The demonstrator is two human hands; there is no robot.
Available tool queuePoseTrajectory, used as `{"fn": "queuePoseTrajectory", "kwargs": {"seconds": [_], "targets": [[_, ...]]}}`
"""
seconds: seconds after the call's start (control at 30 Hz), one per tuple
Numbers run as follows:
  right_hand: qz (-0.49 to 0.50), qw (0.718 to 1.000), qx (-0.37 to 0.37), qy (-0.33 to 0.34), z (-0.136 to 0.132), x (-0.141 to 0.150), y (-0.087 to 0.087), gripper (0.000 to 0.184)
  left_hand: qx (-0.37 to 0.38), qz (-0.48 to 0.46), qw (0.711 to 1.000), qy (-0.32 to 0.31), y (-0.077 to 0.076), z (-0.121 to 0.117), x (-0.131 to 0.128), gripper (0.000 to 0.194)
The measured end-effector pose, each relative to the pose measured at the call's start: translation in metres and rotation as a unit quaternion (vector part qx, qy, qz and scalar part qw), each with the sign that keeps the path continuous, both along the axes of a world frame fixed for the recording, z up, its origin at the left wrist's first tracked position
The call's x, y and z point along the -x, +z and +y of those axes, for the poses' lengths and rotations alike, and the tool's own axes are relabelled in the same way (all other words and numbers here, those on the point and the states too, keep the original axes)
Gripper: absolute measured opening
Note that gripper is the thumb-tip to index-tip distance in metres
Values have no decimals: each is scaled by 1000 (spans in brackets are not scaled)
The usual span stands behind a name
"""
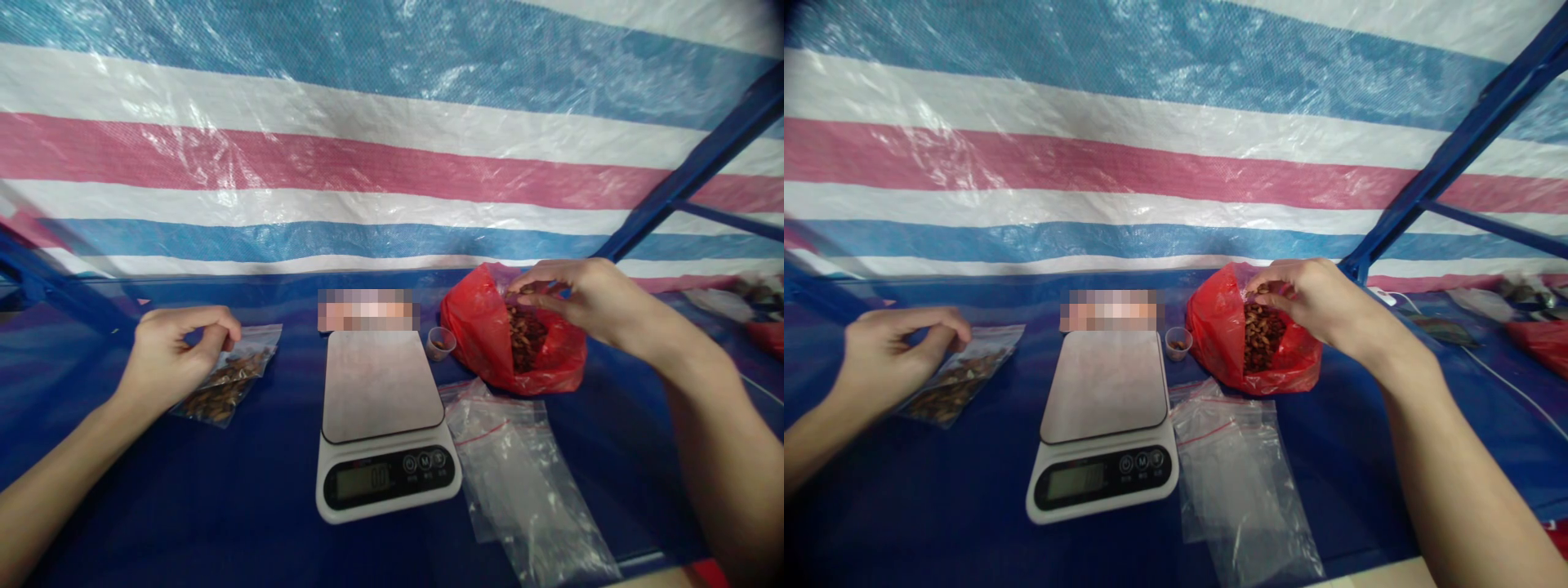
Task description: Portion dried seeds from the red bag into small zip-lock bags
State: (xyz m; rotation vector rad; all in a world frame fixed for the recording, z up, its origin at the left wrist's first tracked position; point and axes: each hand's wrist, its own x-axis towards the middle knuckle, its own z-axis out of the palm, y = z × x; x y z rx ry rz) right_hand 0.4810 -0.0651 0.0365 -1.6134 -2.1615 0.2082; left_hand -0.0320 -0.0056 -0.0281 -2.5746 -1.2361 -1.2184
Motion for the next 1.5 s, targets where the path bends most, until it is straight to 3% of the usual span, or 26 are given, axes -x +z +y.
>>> {"fn": "queuePoseTrajectory", "kwargs": {"seconds": [0.3, 0.47, 0.63, 0.73, 1.1, 1.5], "targets": [[5, 999, -37, -2, -2, 1, 6, 29, 17, -9, 1000, 3, 0, 1, -1, 30], [65, 996, -57, 20, -12, 29, 9, 22, 9, -1, 1000, -5, 1, 0, -1, 31], [59, 984, -35, 164, -13, 67, -11, 16, 0, 1, 1000, -7, 0, 0, -1, 31], [44, 979, -19, 200, -10, 78, -25, 17, -3, 2, 1000, -6, 0, 0, -1, 31], [9, 970, -31, 240, -10, 84, -32, 21, 3, 7, 1000, -13, 0, 0, -2, 32], [-4, 973, -45, 227, -7, 83, -45, 20, 11, 5, 1000, -11, -1, -1, -1, 32]]}}
